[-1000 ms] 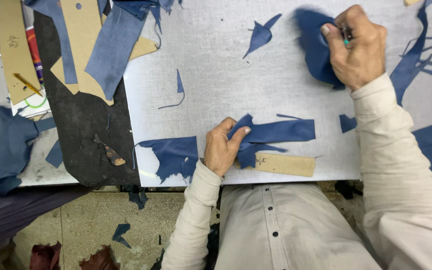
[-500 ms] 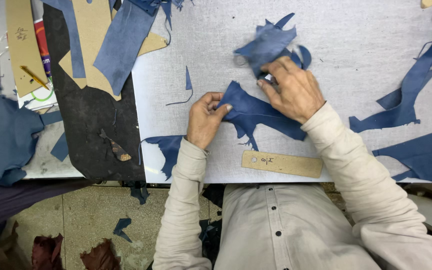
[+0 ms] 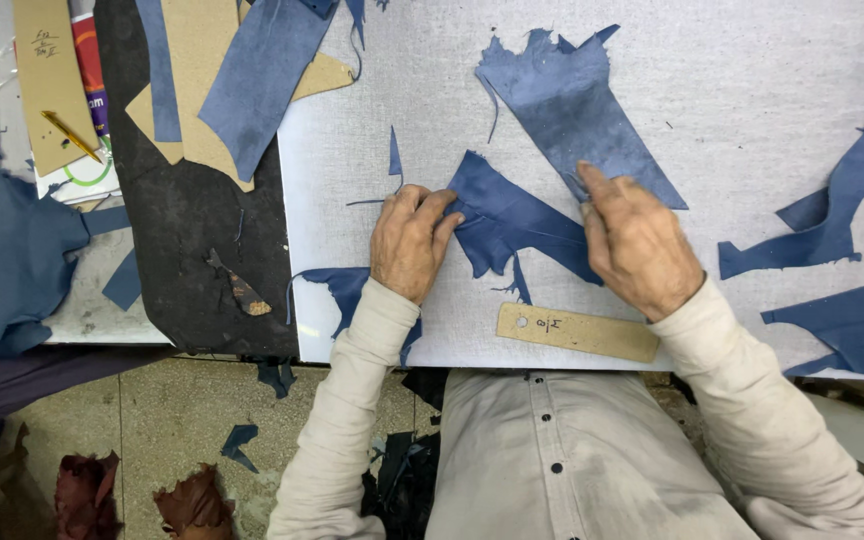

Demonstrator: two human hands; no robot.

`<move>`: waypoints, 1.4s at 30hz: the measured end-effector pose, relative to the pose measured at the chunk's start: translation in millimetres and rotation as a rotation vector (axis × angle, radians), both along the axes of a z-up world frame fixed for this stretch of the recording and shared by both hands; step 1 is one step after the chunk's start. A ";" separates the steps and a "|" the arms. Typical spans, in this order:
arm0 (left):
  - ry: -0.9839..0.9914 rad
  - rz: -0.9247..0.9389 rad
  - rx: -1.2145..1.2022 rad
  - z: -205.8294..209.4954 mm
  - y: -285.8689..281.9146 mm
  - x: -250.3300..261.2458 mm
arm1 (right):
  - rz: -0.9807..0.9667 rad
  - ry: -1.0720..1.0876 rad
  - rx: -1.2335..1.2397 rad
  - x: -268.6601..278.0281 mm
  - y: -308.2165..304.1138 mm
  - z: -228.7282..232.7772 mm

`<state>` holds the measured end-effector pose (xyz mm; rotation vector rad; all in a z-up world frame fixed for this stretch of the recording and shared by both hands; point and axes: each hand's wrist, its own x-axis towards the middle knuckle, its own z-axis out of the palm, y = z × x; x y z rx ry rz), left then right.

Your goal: The person uses a utility knife to cut blue fabric along the edges of cardboard templates placed on a worktable. They repeatedly position different templates, trace the outlines, and remove the cut fabric pieces.

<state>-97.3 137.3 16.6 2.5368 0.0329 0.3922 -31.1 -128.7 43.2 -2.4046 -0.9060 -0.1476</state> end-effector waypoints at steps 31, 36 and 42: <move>-0.269 -0.111 0.126 -38.1 18.7 -3.7 | 0.050 -0.130 -0.213 -21.3 109.9 -41.5; -0.258 -0.095 0.145 -33.3 16.7 -3.2 | 0.064 -0.075 -0.283 -34.5 73.4 -13.2; -0.146 -0.017 0.158 -21.5 3.5 -10.9 | -0.154 0.080 0.133 -11.7 41.5 6.8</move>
